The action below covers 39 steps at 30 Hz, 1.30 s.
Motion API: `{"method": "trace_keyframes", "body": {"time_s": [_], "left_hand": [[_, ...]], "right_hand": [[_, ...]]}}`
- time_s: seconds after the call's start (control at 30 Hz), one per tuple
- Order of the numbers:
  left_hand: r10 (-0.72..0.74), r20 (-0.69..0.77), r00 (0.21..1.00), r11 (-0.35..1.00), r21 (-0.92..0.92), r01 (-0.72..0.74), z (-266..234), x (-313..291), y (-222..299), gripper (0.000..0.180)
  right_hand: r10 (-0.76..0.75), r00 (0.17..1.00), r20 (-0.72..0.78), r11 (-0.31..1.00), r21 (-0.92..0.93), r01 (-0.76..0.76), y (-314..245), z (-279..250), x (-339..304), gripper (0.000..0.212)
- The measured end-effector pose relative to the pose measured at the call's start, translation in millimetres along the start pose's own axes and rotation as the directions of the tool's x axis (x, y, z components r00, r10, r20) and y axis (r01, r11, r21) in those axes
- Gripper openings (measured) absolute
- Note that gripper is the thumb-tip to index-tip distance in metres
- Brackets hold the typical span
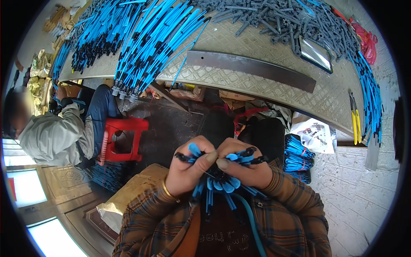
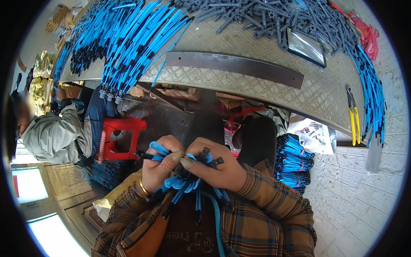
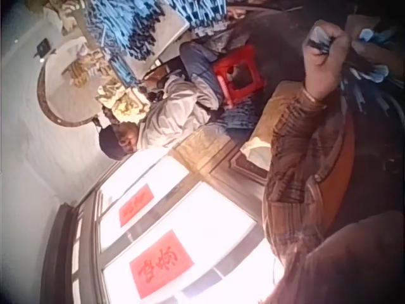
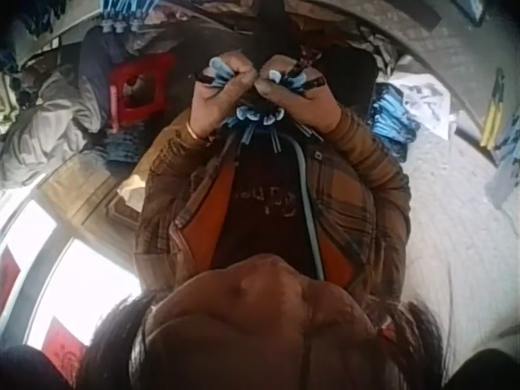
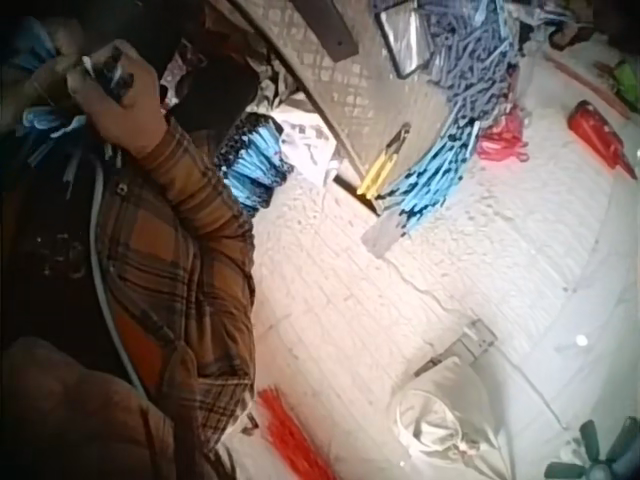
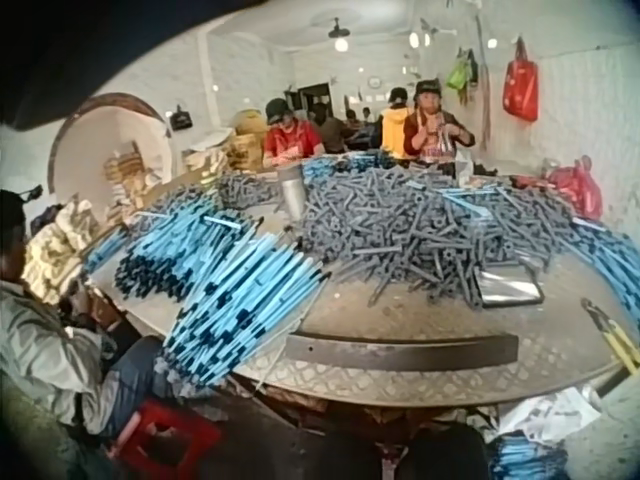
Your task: The person assembles and bundles blue plastic slats using pliers and a tying cord.
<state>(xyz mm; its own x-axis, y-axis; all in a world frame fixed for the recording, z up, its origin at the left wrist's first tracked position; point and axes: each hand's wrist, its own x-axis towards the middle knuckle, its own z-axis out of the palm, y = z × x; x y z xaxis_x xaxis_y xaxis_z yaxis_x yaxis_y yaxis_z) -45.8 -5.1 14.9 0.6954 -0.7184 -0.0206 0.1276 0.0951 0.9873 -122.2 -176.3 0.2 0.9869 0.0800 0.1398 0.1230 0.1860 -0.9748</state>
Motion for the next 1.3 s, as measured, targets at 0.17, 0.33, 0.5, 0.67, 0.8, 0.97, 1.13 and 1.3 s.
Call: {"method": "trace_keyframes", "body": {"time_s": [0.17, 0.33, 0.5, 0.67, 0.8, 0.97, 1.13, 1.3], "left_hand": [[-0.181, 0.402, 0.898, 0.983, 0.084, 0.161, -29.3, 20.6, 12.4, 0.021], [-0.338, 0.593, 0.73, 0.908, 0.409, 0.089, -34.7, 37.7, 21.6, 0.023], [-0.24, 0.663, 0.709, 0.862, 0.482, -0.158, -37.5, 44.2, 16.3, 0.022], [-0.27, 0.551, 0.789, 0.938, 0.334, 0.088, -55.2, 40.2, 9.0, 0.013], [-0.234, 0.585, 0.776, 0.965, 0.044, 0.257, -62.3, 38.5, -4.5, 0.013], [-0.168, 0.61, 0.774, 0.926, -0.171, 0.336, -48.8, 35.4, -13.9, 0.016], [-0.124, 0.572, 0.811, 0.941, -0.192, 0.279, -40.2, 28.5, -14.1, 0.016], [-0.131, 0.606, 0.785, 0.963, -0.109, 0.245, -37.7, 27.6, -10.8, 0.016]], "right_hand": [[0.033, 0.999, 0.021, 0.998, 0.061, -0.034, 2.0, -9.0, -9.2, 0.012], [-0.074, 0.989, 0.128, 0.996, -0.039, 0.079, 5.9, -11.3, -4.8, 0.012], [-0.041, 0.992, 0.121, 0.998, -0.047, 0.047, 2.5, -13.6, -3.6, 0.014], [-0.088, 0.976, 0.199, 0.995, -0.036, 0.097, 3.1, -13.8, -9.0, 0.018], [-0.056, 0.974, 0.218, 0.996, -0.056, 0.07, -2.6, -10.4, -11.6, 0.018], [0.04, 0.998, 0.057, 0.997, -0.065, -0.036, -9.4, 1.0, -15.2, 0.017], [-0.021, 0.997, -0.071, 0.976, -0.216, 0.005, -14.1, 6.7, -15.6, 0.021], [-0.069, 0.992, -0.103, 0.949, -0.312, 0.033, -20.8, 8.9, -16.4, 0.02]]}}
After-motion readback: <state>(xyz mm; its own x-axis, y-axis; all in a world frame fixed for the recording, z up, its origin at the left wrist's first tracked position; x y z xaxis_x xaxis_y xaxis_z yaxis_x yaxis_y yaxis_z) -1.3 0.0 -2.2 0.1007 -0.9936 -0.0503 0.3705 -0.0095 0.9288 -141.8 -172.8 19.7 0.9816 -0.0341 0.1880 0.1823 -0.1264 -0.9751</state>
